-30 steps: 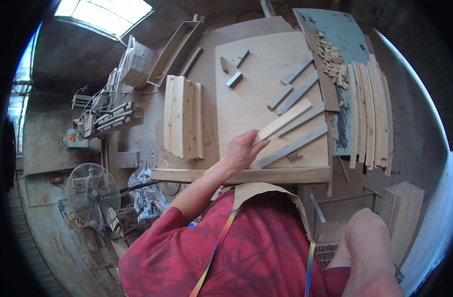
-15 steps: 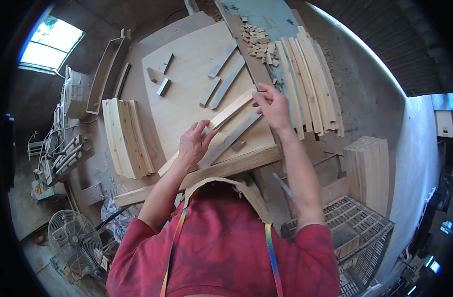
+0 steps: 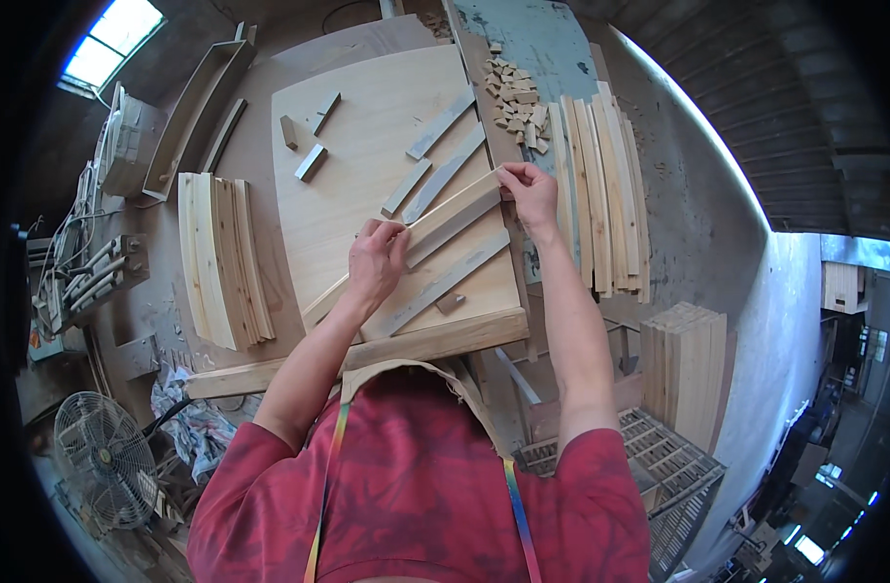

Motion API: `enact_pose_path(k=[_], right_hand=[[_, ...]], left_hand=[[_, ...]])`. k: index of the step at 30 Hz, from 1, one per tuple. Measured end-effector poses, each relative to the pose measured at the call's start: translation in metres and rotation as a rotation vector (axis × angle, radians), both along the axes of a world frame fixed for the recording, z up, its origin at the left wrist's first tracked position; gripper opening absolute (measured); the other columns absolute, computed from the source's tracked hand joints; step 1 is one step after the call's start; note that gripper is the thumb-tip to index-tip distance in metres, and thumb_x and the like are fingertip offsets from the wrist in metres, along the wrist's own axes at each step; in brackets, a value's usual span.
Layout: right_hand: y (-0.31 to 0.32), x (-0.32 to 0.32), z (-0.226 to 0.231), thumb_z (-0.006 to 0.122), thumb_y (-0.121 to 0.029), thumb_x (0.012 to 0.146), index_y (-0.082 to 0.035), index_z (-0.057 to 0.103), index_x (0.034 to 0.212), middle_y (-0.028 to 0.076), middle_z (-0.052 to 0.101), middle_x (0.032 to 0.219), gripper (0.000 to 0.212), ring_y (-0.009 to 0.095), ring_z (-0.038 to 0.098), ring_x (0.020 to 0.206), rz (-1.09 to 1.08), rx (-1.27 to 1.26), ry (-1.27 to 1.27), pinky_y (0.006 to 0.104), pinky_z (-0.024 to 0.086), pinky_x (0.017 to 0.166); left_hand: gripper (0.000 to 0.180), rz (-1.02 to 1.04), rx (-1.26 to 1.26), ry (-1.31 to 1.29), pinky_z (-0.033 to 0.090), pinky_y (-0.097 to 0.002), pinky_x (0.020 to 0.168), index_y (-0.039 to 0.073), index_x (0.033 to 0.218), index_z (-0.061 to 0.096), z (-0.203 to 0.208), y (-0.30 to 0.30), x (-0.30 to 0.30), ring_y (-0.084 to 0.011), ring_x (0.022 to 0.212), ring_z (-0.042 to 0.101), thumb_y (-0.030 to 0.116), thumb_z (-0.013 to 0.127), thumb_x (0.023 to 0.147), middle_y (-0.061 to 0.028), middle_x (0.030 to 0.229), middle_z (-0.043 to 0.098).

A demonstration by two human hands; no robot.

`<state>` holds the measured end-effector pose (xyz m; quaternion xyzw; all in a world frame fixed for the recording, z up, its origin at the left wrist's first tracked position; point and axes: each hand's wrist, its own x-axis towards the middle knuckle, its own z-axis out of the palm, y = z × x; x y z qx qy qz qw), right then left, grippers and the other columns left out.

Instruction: The person is sorting and arranging multiple wooden slats on a workbench in a workshop.

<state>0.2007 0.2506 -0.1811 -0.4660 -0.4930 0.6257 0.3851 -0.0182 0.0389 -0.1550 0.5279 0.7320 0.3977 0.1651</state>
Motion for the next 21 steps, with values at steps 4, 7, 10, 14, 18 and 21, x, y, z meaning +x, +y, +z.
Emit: enact_pose_path(k=[4, 7, 10, 14, 18, 21], right_hand=[[0.006, 0.000, -0.017, 0.079, -0.009, 0.092, 0.001, 0.077, 0.107, 0.005, 0.076, 0.096, 0.018, 0.010, 0.070, 0.082, 0.008, 0.071, -0.148, 0.0239, 0.057, 0.075], [0.007, -0.001, -0.026, 0.081, -0.011, 0.091, 0.001, 0.078, 0.106, 0.005, 0.077, 0.097, 0.020, 0.010, 0.069, 0.082, -0.012, 0.124, -0.220, 0.0231, 0.056, 0.076], [0.005, -0.001, -0.030, 0.082, -0.013, 0.090, 0.001, 0.079, 0.106, 0.006, 0.077, 0.097, 0.022, 0.009, 0.069, 0.082, -0.045, 0.165, -0.281, 0.0230, 0.055, 0.077], [0.008, 0.003, -0.029, 0.082, -0.018, 0.090, 0.001, 0.079, 0.103, 0.004, 0.077, 0.093, 0.023, 0.009, 0.068, 0.081, 0.000, 0.340, -0.467, 0.0243, 0.054, 0.076], [0.007, 0.003, -0.025, 0.082, -0.022, 0.090, 0.001, 0.078, 0.098, 0.004, 0.077, 0.087, 0.025, 0.009, 0.068, 0.079, 0.021, 0.216, -0.510, 0.0256, 0.053, 0.074], [0.005, 0.004, -0.019, 0.080, -0.023, 0.091, 0.001, 0.077, 0.096, 0.006, 0.076, 0.083, 0.024, 0.012, 0.068, 0.075, 0.022, 0.276, -0.615, 0.0266, 0.053, 0.072]], left_hand=[[0.010, -0.002, -0.053, 0.122, 0.053, -0.0453, 0.080, 0.003, 0.099, 0.072, -0.004, 0.001, 0.005, -0.0375, 0.090, 0.065, 0.012, 0.070, 0.094, -0.0165, 0.099, 0.068], [0.009, -0.007, -0.024, 0.227, 0.052, -0.0448, 0.084, 0.003, 0.099, 0.072, -0.011, -0.005, 0.008, -0.0365, 0.094, 0.063, 0.009, 0.070, 0.092, -0.0159, 0.099, 0.068], [0.012, -0.026, 0.043, 0.229, 0.052, -0.0447, 0.082, 0.003, 0.101, 0.071, -0.018, 0.002, 0.008, -0.0359, 0.094, 0.062, 0.008, 0.070, 0.091, -0.0159, 0.099, 0.068], [0.017, -0.046, 0.095, 0.242, 0.052, -0.0441, 0.082, 0.002, 0.107, 0.070, -0.022, 0.003, 0.011, -0.0355, 0.093, 0.062, 0.006, 0.070, 0.091, -0.0161, 0.099, 0.067], [0.027, -0.100, 0.065, 0.230, 0.052, -0.0443, 0.083, 0.002, 0.116, 0.068, -0.015, 0.000, 0.005, -0.0355, 0.094, 0.062, 0.008, 0.071, 0.090, -0.0167, 0.103, 0.066], [0.035, -0.150, 0.038, 0.241, 0.052, -0.0449, 0.084, 0.003, 0.122, 0.067, -0.003, -0.001, 0.010, -0.0357, 0.096, 0.061, 0.011, 0.073, 0.088, -0.0172, 0.107, 0.065]])
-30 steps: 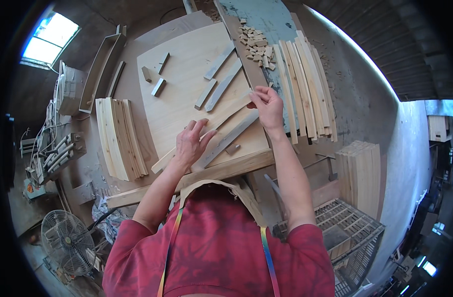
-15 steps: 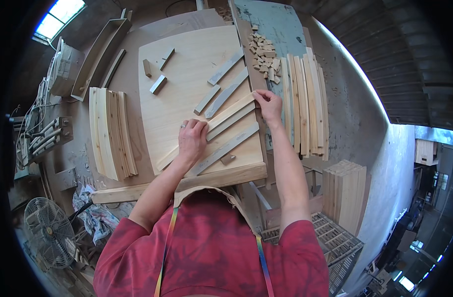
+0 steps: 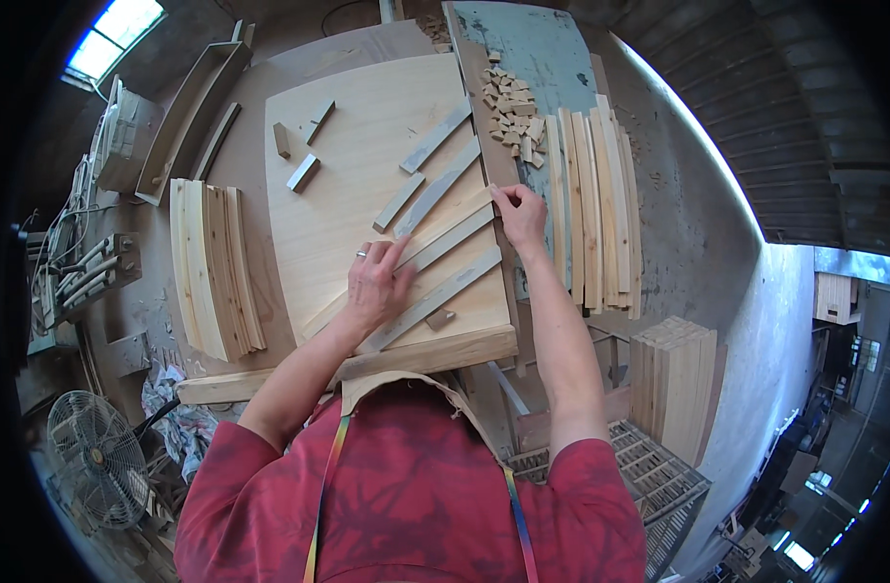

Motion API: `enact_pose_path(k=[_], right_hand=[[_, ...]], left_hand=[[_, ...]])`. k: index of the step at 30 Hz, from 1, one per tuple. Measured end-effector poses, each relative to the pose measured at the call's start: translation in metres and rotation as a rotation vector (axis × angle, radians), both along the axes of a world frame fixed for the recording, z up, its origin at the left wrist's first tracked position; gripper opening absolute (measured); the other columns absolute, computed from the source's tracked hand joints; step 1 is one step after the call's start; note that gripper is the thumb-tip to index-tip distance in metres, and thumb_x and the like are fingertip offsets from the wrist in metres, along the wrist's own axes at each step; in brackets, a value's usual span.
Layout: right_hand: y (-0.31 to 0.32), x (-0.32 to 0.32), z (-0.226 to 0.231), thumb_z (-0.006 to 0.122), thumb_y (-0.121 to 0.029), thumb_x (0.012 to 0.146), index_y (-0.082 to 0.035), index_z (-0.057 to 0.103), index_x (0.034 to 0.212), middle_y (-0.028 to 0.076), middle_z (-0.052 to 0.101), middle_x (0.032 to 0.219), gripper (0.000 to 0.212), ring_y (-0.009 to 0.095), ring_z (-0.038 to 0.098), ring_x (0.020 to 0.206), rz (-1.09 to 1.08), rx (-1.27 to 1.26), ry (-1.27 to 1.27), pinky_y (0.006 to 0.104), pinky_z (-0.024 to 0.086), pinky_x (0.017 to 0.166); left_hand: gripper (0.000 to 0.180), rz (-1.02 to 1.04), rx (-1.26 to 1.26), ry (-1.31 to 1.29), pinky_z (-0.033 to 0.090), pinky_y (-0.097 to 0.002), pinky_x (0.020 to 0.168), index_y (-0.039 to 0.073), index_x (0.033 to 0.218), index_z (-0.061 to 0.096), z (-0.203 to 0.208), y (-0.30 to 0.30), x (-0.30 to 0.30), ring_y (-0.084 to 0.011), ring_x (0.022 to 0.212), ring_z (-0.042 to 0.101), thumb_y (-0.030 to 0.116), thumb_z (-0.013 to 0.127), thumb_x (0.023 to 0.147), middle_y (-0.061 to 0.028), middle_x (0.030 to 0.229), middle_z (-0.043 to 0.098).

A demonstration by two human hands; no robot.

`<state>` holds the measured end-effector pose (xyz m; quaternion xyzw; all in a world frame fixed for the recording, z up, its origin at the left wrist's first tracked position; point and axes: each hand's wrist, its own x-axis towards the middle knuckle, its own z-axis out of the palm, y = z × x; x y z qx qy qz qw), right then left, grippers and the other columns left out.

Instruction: The person is sorting and arranging multiple wooden slats on a workbench in a workshop.

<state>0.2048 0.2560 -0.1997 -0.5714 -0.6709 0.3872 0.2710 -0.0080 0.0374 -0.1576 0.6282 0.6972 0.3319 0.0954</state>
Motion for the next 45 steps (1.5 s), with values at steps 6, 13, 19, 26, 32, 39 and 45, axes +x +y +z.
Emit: enact_pose_path(k=[6, 13, 19, 26, 32, 39, 45], right_hand=[[-0.027, -0.001, 0.012, 0.077, -0.019, 0.092, -0.001, 0.073, 0.095, 0.009, 0.071, 0.083, 0.019, 0.020, 0.066, 0.076, -0.007, 0.190, -0.010, 0.0328, 0.052, 0.071], [-0.200, 0.031, 0.046, 0.075, -0.014, 0.091, -0.005, 0.065, 0.080, 0.010, 0.063, 0.080, 0.018, 0.031, 0.061, 0.081, 0.228, 0.478, -0.022, 0.0427, 0.049, 0.074], [-0.259, 0.023, 0.017, 0.077, -0.021, 0.088, -0.007, 0.065, 0.073, 0.007, 0.062, 0.077, 0.024, 0.030, 0.059, 0.078, 0.215, 0.628, -0.215, 0.0411, 0.047, 0.073], [-0.260, 0.019, 0.011, 0.074, -0.025, 0.090, -0.007, 0.065, 0.072, 0.008, 0.064, 0.078, 0.028, 0.030, 0.059, 0.084, 0.112, 0.638, -0.244, 0.0431, 0.046, 0.078], [-0.260, 0.025, 0.013, 0.073, -0.026, 0.091, -0.008, 0.067, 0.074, 0.008, 0.065, 0.079, 0.026, 0.030, 0.060, 0.087, 0.151, 0.610, -0.226, 0.0431, 0.046, 0.082], [-0.267, 0.022, 0.025, 0.074, -0.024, 0.088, -0.009, 0.067, 0.075, 0.006, 0.064, 0.078, 0.020, 0.028, 0.060, 0.085, 0.131, 0.588, -0.257, 0.0422, 0.046, 0.080], [-0.261, 0.014, 0.028, 0.076, -0.021, 0.084, -0.011, 0.063, 0.071, 0.007, 0.060, 0.075, 0.021, 0.029, 0.059, 0.079, 0.144, 0.596, -0.263, 0.0436, 0.045, 0.072]], left_hand=[[0.055, -0.066, -0.020, 0.116, 0.051, -0.0463, 0.089, 0.003, 0.133, 0.063, -0.004, -0.003, 0.006, -0.0365, 0.101, 0.059, 0.018, 0.079, 0.083, -0.0185, 0.116, 0.060], [0.055, -0.087, 0.010, 0.142, 0.050, -0.0456, 0.090, 0.003, 0.133, 0.063, -0.007, -0.006, 0.005, -0.0367, 0.102, 0.058, 0.017, 0.078, 0.082, -0.0187, 0.116, 0.060], [0.054, -0.113, 0.062, 0.194, 0.050, -0.0457, 0.091, 0.004, 0.133, 0.063, -0.023, -0.016, 0.006, -0.0372, 0.105, 0.058, 0.017, 0.078, 0.082, -0.0189, 0.116, 0.060], [0.049, -0.051, 0.077, 0.243, 0.049, -0.0461, 0.092, 0.009, 0.131, 0.065, -0.028, -0.013, 0.011, -0.0376, 0.109, 0.057, 0.020, 0.077, 0.084, -0.0177, 0.116, 0.061], [0.049, -0.046, 0.036, 0.257, 0.049, -0.0459, 0.094, 0.009, 0.131, 0.065, -0.024, -0.017, 0.013, -0.0370, 0.111, 0.057, 0.023, 0.076, 0.086, -0.0176, 0.118, 0.062], [0.048, -0.030, 0.014, 0.197, 0.051, -0.0456, 0.091, 0.003, 0.127, 0.065, -0.015, -0.010, 0.010, -0.0370, 0.105, 0.061, 0.026, 0.076, 0.087, -0.0179, 0.110, 0.065], [0.036, 0.172, -0.229, -0.049, 0.052, -0.0479, 0.086, 0.003, 0.108, 0.065, -0.024, 0.007, 0.006, -0.0394, 0.090, 0.065, 0.029, 0.078, 0.087, -0.0184, 0.096, 0.068]])
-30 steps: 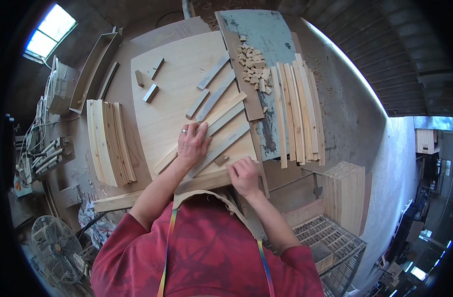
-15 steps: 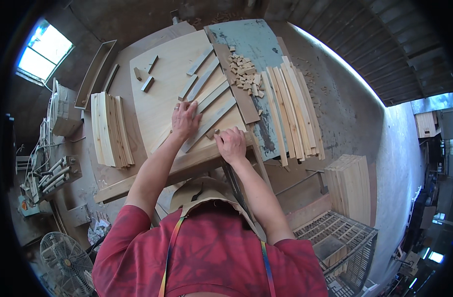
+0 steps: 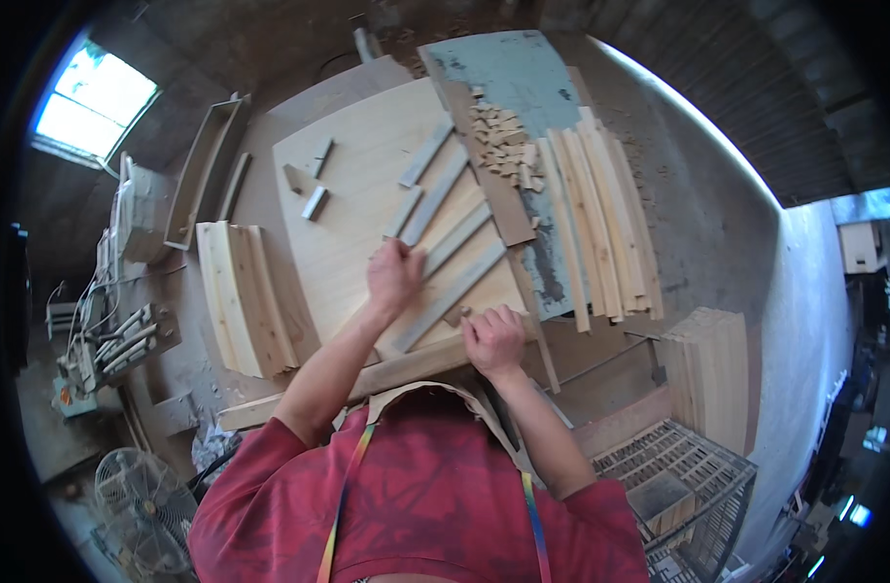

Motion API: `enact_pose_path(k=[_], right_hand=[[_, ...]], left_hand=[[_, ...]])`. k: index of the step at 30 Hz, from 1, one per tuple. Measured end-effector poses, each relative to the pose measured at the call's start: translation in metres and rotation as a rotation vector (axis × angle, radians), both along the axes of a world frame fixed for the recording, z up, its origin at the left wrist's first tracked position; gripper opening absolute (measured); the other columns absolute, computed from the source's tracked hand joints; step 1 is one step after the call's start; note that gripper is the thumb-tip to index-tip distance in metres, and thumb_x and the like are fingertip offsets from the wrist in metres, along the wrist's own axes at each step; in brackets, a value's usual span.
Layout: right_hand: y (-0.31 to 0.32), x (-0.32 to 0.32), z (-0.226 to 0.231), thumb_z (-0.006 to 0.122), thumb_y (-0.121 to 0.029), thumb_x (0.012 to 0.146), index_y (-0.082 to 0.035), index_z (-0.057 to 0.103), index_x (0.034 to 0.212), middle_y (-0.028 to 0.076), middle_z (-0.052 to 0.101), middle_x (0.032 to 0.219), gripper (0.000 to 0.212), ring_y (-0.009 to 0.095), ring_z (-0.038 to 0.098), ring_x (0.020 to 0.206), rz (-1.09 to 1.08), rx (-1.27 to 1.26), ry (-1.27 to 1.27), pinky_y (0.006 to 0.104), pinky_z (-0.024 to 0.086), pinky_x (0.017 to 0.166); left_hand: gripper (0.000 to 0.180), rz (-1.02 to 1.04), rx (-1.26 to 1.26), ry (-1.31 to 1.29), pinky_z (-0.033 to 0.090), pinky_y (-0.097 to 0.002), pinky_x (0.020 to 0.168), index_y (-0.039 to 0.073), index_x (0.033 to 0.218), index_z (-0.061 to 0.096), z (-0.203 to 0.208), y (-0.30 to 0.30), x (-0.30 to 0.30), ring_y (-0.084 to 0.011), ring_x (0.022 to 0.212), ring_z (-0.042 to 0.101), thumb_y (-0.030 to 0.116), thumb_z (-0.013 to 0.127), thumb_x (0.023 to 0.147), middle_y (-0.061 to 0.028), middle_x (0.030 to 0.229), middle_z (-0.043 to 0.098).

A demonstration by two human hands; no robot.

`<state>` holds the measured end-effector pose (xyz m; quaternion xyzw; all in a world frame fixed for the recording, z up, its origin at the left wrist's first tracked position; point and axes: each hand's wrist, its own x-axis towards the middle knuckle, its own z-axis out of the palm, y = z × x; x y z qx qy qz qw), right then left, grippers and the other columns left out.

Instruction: The person is sorting and arranging multiple wooden slats on a workbench in a workshop.

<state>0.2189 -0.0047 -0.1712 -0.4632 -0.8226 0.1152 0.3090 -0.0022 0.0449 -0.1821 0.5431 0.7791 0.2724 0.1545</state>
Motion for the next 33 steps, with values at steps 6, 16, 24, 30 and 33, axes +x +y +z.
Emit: enact_pose_path(k=[6, 16, 24, 30, 33], right_hand=[[0.005, 0.003, 0.001, 0.076, -0.015, 0.085, -0.009, 0.059, 0.068, 0.008, 0.058, 0.072, 0.024, 0.030, 0.057, 0.074, 0.018, -0.057, 0.000, 0.0437, 0.043, 0.069], [0.038, -0.004, 0.048, 0.077, -0.021, 0.095, 0.000, 0.067, 0.116, 0.008, 0.072, 0.105, 0.031, 0.021, 0.070, 0.099, 0.008, -0.891, 0.500, 0.0345, 0.057, 0.084], [0.092, 0.035, 0.058, 0.065, -0.020, 0.104, -0.006, 0.059, 0.126, 0.007, 0.070, 0.104, 0.027, 0.019, 0.070, 0.095, 0.091, -1.046, 1.581, 0.0358, 0.059, 0.078], [0.147, 0.087, 0.049, 0.061, -0.015, 0.105, -0.007, 0.060, 0.117, 0.004, 0.069, 0.098, 0.014, 0.014, 0.068, 0.083, -0.002, -0.937, 1.392, 0.0299, 0.056, 0.071], [0.187, 0.108, 0.035, 0.061, -0.014, 0.105, -0.007, 0.060, 0.118, 0.004, 0.068, 0.093, 0.015, 0.014, 0.067, 0.080, -0.058, -0.952, 1.271, 0.0291, 0.055, 0.069]], left_hand=[[0.026, -0.012, 0.000, 0.022, 0.051, -0.0510, 0.080, 0.004, 0.097, 0.062, 0.008, 0.003, 0.002, -0.0396, 0.088, 0.064, 0.025, 0.076, 0.091, -0.0192, 0.091, 0.067], [0.017, 0.104, 0.529, -0.815, 0.051, -0.0322, 0.073, 0.001, 0.098, 0.066, 0.175, 0.025, -0.045, -0.0155, 0.078, 0.062, 0.017, 0.071, 0.100, -0.0068, 0.085, 0.067], [0.027, 0.265, 0.326, -1.409, 0.057, -0.0315, 0.086, -0.005, 0.117, 0.066, 0.124, -0.039, -0.016, -0.0182, 0.094, 0.070, 0.018, 0.068, 0.103, -0.0124, 0.111, 0.072], [0.026, 0.312, -0.410, -1.851, 0.058, -0.0332, 0.084, -0.002, 0.112, 0.069, 0.092, -0.069, 0.011, -0.0205, 0.095, 0.072, 0.022, 0.068, 0.103, -0.0144, 0.112, 0.073], [0.021, 0.138, -0.406, -1.195, 0.058, -0.0346, 0.082, 0.000, 0.108, 0.072, 0.096, -0.083, -0.002, -0.0230, 0.095, 0.072, 0.019, 0.070, 0.101, -0.0141, 0.110, 0.074]])
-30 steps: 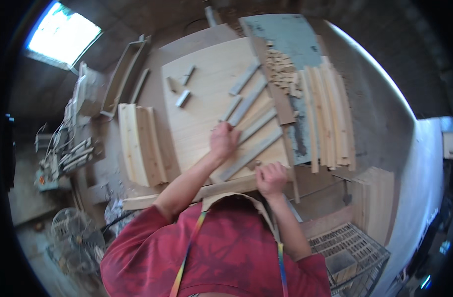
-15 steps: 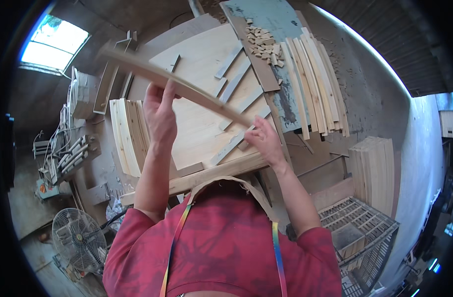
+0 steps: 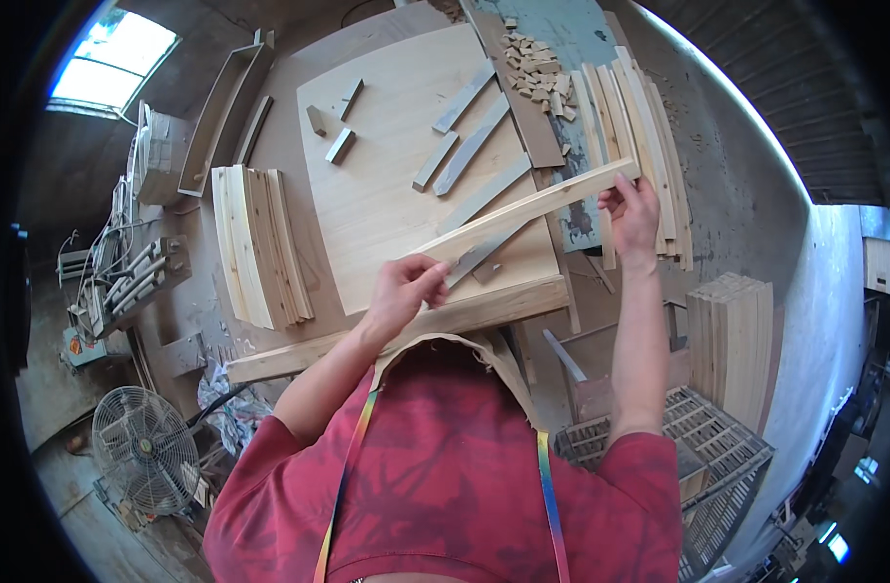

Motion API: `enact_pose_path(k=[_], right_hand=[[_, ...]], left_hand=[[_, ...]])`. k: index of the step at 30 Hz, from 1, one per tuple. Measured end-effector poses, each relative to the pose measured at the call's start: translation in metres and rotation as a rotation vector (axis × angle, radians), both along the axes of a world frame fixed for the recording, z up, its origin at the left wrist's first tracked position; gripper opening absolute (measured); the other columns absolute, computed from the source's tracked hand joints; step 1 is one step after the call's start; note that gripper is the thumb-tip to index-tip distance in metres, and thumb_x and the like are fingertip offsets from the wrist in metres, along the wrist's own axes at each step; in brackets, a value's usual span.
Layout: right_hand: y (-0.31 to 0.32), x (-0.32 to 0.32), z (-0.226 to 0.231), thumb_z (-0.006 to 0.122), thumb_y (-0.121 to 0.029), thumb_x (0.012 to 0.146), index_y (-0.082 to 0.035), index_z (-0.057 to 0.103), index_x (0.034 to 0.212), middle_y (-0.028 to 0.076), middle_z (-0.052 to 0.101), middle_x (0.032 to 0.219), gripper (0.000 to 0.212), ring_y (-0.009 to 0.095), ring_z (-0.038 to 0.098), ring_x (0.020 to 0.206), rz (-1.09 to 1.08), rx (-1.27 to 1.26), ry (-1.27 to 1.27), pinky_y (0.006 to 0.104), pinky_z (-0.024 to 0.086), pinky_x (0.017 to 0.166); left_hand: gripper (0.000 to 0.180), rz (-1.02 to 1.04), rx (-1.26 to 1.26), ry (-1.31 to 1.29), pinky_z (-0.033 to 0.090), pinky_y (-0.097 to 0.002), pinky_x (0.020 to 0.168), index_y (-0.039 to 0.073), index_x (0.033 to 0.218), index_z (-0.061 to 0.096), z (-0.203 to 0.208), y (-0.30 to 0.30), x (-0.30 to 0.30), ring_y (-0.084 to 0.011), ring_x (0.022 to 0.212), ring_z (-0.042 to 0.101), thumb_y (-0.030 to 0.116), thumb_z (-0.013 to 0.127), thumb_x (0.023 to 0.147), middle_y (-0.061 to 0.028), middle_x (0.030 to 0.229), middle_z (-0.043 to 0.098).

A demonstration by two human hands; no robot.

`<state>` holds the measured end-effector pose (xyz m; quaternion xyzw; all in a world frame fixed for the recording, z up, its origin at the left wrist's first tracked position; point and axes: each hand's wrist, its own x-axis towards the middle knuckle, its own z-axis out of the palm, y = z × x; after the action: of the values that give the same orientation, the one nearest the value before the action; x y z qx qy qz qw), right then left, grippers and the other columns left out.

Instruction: The person is sorting and arranging multiple wooden slats on a workbench in a workshop.

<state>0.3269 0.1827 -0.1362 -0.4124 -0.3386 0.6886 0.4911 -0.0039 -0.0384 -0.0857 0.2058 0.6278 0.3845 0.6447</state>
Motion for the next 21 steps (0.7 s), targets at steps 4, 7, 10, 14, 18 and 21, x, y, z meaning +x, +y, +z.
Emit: enact_pose_path(k=[4, 7, 10, 14, 18, 21], right_hand=[[0.042, -0.006, -0.016, 0.063, -0.011, 0.103, -0.003, 0.059, 0.125, 0.006, 0.069, 0.091, 0.023, 0.014, 0.069, 0.077, 0.067, -0.001, -0.127, 0.0283, 0.059, 0.065], [0.066, -0.027, -0.031, 0.065, -0.008, 0.101, -0.001, 0.053, 0.135, 0.007, 0.068, 0.091, 0.036, 0.015, 0.069, 0.077, 0.132, 0.009, -0.320, 0.0280, 0.060, 0.064], [0.082, -0.036, -0.052, 0.067, -0.007, 0.100, 0.000, 0.050, 0.140, 0.007, 0.069, 0.092, 0.044, 0.015, 0.068, 0.076, 0.173, -0.019, -0.360, 0.0276, 0.060, 0.063], [0.073, -0.037, -0.064, 0.071, -0.008, 0.098, 0.000, 0.048, 0.141, 0.009, 0.071, 0.096, 0.049, 0.015, 0.068, 0.074, 0.235, -0.078, -0.477, 0.0270, 0.060, 0.063], [0.037, -0.059, -0.052, 0.072, -0.010, 0.098, -0.002, 0.052, 0.137, 0.009, 0.072, 0.100, 0.045, 0.014, 0.068, 0.076, 0.263, -0.085, -0.562, 0.0261, 0.059, 0.063], [0.039, -0.054, -0.065, 0.073, -0.011, 0.098, -0.002, 0.055, 0.135, 0.009, 0.072, 0.101, 0.042, 0.014, 0.069, 0.078, 0.241, -0.078, -0.546, 0.0256, 0.058, 0.062]], left_hand=[[0.017, -0.140, 0.374, 0.830, 0.057, -0.0381, 0.080, 0.002, 0.102, 0.075, -0.030, 0.003, -0.026, -0.0279, 0.094, 0.070, 0.018, 0.072, 0.096, -0.0147, 0.106, 0.074], [0.016, -0.186, 0.534, 1.069, 0.055, -0.0410, 0.079, 0.003, 0.100, 0.075, -0.059, 0.001, -0.025, -0.0315, 0.092, 0.069, 0.017, 0.073, 0.094, -0.0152, 0.102, 0.072], [0.016, -0.286, 0.557, 1.014, 0.054, -0.0438, 0.079, 0.003, 0.101, 0.074, -0.072, 0.001, -0.017, -0.0351, 0.091, 0.066, 0.015, 0.073, 0.091, -0.0153, 0.098, 0.071], [0.012, -0.270, 0.557, 1.121, 0.054, -0.0449, 0.080, 0.002, 0.097, 0.073, -0.071, -0.019, -0.009, -0.0360, 0.091, 0.065, 0.012, 0.072, 0.091, -0.0153, 0.095, 0.069], [0.012, -0.331, 0.456, 1.089, 0.054, -0.0453, 0.081, 0.003, 0.093, 0.073, -0.068, -0.048, -0.028, -0.0358, 0.094, 0.065, 0.014, 0.068, 0.094, -0.0148, 0.095, 0.067], [0.011, -0.347, 0.460, 1.040, 0.054, -0.0451, 0.080, 0.004, 0.093, 0.073, -0.062, -0.049, -0.031, -0.0358, 0.092, 0.065, 0.014, 0.068, 0.094, -0.0150, 0.095, 0.067]])
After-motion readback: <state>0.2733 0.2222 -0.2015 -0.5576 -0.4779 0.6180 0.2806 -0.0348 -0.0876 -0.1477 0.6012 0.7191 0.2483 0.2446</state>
